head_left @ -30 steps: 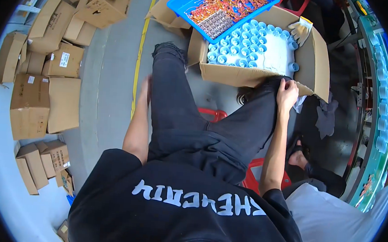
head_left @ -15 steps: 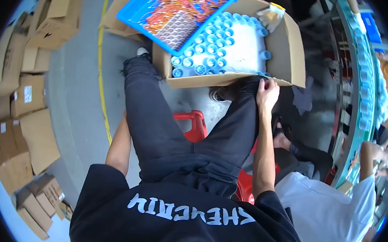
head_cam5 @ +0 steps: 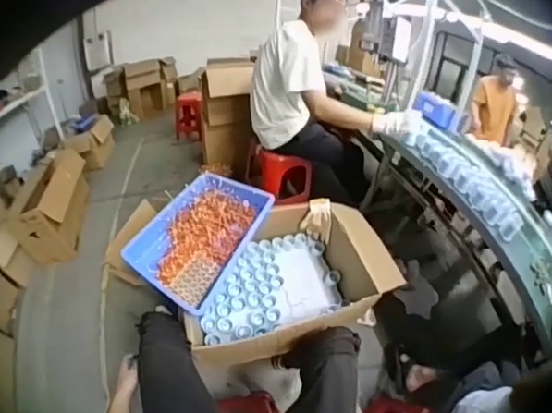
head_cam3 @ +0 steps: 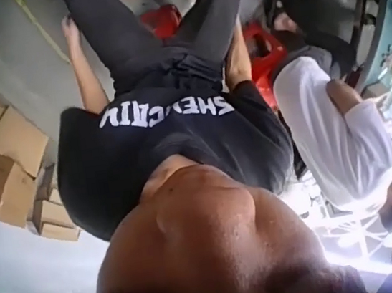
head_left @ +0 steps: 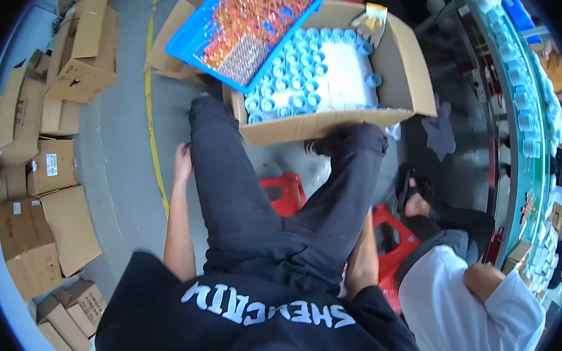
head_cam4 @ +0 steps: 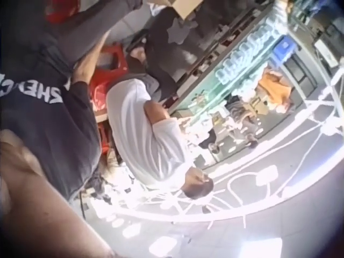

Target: Assembling small electronic components into cylindrical white housings at a factory workstation.

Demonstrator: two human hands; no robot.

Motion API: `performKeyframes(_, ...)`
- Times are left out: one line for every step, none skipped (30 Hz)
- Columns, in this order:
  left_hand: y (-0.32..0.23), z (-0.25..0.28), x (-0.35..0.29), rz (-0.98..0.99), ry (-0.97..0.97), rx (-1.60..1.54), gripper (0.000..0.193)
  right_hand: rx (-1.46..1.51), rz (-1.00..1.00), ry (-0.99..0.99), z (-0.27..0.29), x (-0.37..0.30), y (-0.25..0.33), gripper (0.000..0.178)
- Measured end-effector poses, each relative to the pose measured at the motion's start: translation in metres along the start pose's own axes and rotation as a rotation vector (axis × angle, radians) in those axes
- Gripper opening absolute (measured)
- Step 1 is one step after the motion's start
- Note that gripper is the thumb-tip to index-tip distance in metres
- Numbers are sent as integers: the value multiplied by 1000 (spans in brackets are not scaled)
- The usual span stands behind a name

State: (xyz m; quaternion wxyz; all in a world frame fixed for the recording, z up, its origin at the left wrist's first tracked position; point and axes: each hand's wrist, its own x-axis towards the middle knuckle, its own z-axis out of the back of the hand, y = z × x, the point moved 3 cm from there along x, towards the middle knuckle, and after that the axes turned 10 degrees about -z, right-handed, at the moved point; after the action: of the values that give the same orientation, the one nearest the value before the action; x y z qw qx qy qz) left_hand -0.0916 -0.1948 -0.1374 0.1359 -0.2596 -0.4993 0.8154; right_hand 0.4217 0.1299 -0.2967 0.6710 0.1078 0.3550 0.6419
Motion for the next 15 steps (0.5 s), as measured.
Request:
performKeyframes(-40,5,-22,2,-55,9,50,84,-2,3,-4,-8,21,27)
performKeyframes(-68,8,-48,1,-99,8,54,166,-6,-4,2,-15,35,26)
performKeyframes(-87,12,-66,-76,-73,96,57,248,-7,-6,12,-22,47,25)
performKeyframes(-100,9,-79,-155,-51,181,61,329,-2,-12,27,-20,57,24)
performKeyframes(-110,-2,-88,-275,13,342,65,410,3,-16,44,-18,68,24)
performKeyframes(-108,10,-106,-357,18,546,69,502,21,53,28,-17,94,24)
performKeyframes(-112,-7,-114,-386,-1,540,69,522,46,42,48,-18,106,24)
performKeyframes(-118,-30,-118,-318,-9,747,74,595,-9,-96,74,-19,115,25)
performKeyframes(-118,-34,-128,-221,-26,963,79,664,-77,-208,93,-35,130,28)
performKeyframes(-117,-31,-131,-229,-47,970,79,683,-68,-200,103,-48,153,28)
performKeyframes(-112,-31,-129,-184,-62,986,81,703,82,-175,118,-63,185,29)
performKeyframes(-109,-33,-123,-141,-81,996,82,720,239,-151,127,-75,214,30)
performKeyframes(-110,-38,-117,-98,-98,1005,84,659,303,-132,127,-89,236,30)
performKeyframes(-122,-46,-116,-112,-101,1003,84,593,357,-114,123,-107,256,30)
performKeyframes(-135,-58,-114,-199,-90,1049,78,503,407,-26,117,-122,277,26)
